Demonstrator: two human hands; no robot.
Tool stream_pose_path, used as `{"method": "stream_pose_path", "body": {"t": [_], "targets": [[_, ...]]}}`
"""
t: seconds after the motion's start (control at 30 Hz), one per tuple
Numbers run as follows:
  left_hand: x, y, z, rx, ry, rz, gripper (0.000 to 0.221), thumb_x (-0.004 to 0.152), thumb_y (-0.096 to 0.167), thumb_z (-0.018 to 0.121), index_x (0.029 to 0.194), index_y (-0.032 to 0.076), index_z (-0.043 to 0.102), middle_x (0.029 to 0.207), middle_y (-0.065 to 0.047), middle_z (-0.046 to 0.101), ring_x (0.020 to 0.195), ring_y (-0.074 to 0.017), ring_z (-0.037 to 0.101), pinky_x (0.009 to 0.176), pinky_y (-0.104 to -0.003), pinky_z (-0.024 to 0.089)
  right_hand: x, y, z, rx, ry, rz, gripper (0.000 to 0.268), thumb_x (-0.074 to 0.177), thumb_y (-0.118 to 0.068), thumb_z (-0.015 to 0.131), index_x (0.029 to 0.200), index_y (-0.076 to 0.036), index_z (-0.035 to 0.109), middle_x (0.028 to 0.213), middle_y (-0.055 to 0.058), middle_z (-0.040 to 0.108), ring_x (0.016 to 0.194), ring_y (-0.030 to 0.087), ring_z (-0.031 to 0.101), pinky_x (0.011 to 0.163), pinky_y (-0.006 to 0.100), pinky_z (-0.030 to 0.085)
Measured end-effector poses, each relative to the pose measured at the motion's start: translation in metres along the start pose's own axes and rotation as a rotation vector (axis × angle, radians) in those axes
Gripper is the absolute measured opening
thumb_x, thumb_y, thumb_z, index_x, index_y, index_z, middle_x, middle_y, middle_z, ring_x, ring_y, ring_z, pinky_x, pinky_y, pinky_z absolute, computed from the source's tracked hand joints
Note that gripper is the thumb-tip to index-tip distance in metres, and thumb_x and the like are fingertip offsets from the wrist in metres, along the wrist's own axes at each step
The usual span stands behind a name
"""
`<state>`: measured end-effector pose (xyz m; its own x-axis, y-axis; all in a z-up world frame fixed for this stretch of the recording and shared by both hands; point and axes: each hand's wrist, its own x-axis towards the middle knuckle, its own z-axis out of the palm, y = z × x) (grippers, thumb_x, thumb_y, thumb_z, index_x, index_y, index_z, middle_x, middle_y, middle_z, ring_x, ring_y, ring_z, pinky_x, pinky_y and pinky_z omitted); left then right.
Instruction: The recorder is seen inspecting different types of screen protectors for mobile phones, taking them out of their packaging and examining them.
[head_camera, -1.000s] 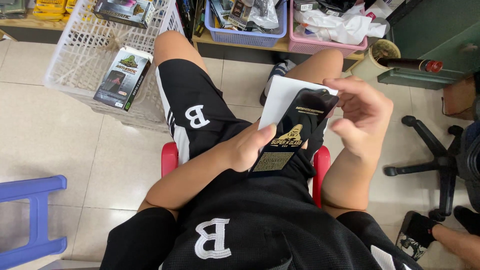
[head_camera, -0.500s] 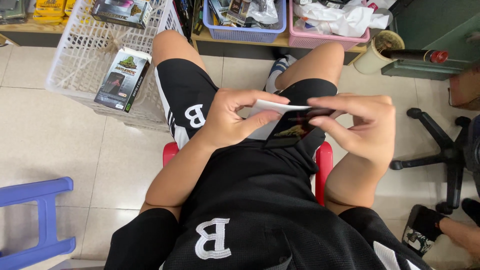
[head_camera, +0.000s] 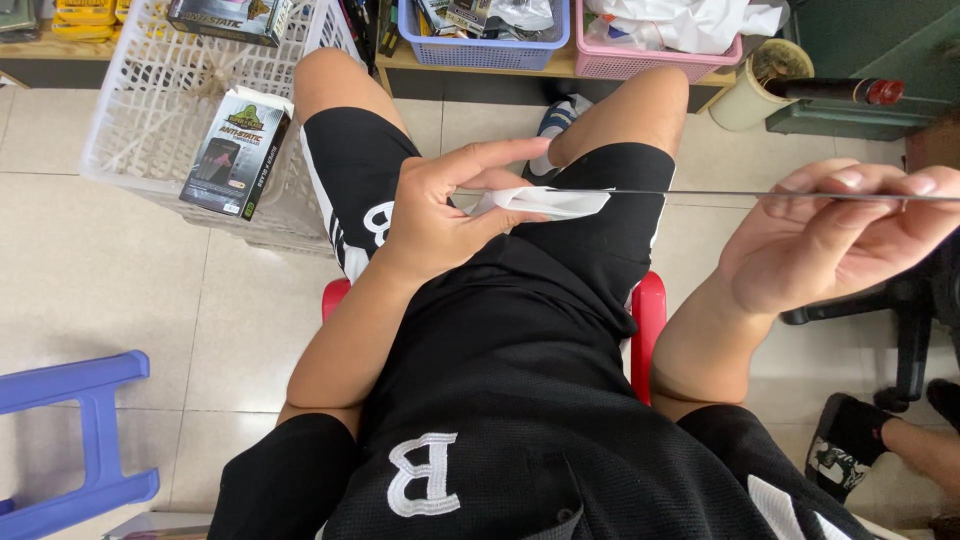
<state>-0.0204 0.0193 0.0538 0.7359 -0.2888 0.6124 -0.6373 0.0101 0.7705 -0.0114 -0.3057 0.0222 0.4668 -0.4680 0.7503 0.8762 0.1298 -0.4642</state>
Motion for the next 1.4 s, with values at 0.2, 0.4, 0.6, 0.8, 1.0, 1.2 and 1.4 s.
{"method": "stream_pose_path", "body": {"t": [0.2,0.4,0.6,0.8,1.0,1.2,1.4], "targets": [[0.007,0.008,-0.002,-0.011,-0.008,-0.141,0.053,0.088,0.008,0.086,0.136,0.005,0.064,0.096,-0.004,0.081,0.082,-0.0078,0.076,0.081,-0.021,0.058,0.008,-0.008,0.015,-0.092,-0.194,0.01,0.023,0.116,-0.01,0.063,0.123,-0.009,0.041,0.09,0.018,0.064,0.057,0.017,0.058,0.052,0.028,0.041],[0.004,-0.003,-0.002,0.01,-0.055,-0.037,0.036,0.094,0.007,0.084,0.127,0.003,0.07,0.114,-0.009,0.079,0.104,-0.0148,0.079,0.093,-0.024,0.061,0.006,-0.019,0.03,-0.141,-0.314,0.086,0.034,0.112,-0.018,0.075,0.124,-0.005,0.045,0.088,0.015,0.06,0.059,0.018,0.052,0.059,0.029,0.046],[0.007,-0.003,0.004,0.091,0.0,-0.048,0.021,0.09,0.009,0.085,0.107,0.002,0.077,0.1,-0.007,0.08,0.089,-0.0124,0.079,0.081,-0.024,0.062,0.012,-0.026,0.061,-0.247,-0.387,0.062,0.046,0.111,-0.014,0.078,0.13,-0.011,0.036,0.095,0.013,0.064,0.066,0.017,0.067,0.059,0.026,0.049],[0.007,-0.005,0.007,0.142,0.016,-0.039,0.02,0.09,0.01,0.086,0.106,0.002,0.078,0.099,-0.007,0.08,0.088,-0.0112,0.079,0.079,-0.023,0.061,0.005,-0.009,0.05,-0.264,-0.507,0.082,0.029,0.109,-0.01,0.078,0.12,-0.001,0.053,0.113,0.022,0.069,0.1,0.024,0.07,0.093,0.033,0.058],[0.005,-0.005,0.006,0.062,0.073,-0.085,0.021,0.092,0.009,0.084,0.11,0.002,0.076,0.1,-0.006,0.081,0.09,-0.0108,0.078,0.082,-0.023,0.061,0.013,-0.028,0.098,-0.521,-0.921,0.021,0.019,0.094,-0.004,0.083,0.106,0.003,0.071,0.121,0.017,0.073,0.11,0.025,0.074,0.096,0.031,0.058],[0.006,-0.007,0.005,0.074,0.083,-0.046,0.021,0.093,0.008,0.084,0.112,0.003,0.076,0.103,-0.008,0.08,0.093,-0.0119,0.078,0.085,-0.023,0.061,0.009,-0.018,0.103,-0.497,-1.055,0.037,0.016,0.089,-0.001,0.084,0.101,0.001,0.073,0.113,0.014,0.076,0.106,0.026,0.075,0.088,0.031,0.059],[0.01,-0.007,-0.002,0.151,-0.041,-0.035,0.023,0.095,0.016,0.081,0.114,0.004,0.076,0.099,-0.006,0.079,0.088,-0.0111,0.076,0.081,-0.026,0.059,0.007,-0.017,0.119,-0.53,-0.944,0.265,0.033,0.084,-0.005,0.085,0.111,0.003,0.068,0.096,0.009,0.074,0.085,0.019,0.074,0.076,0.028,0.059]]}}
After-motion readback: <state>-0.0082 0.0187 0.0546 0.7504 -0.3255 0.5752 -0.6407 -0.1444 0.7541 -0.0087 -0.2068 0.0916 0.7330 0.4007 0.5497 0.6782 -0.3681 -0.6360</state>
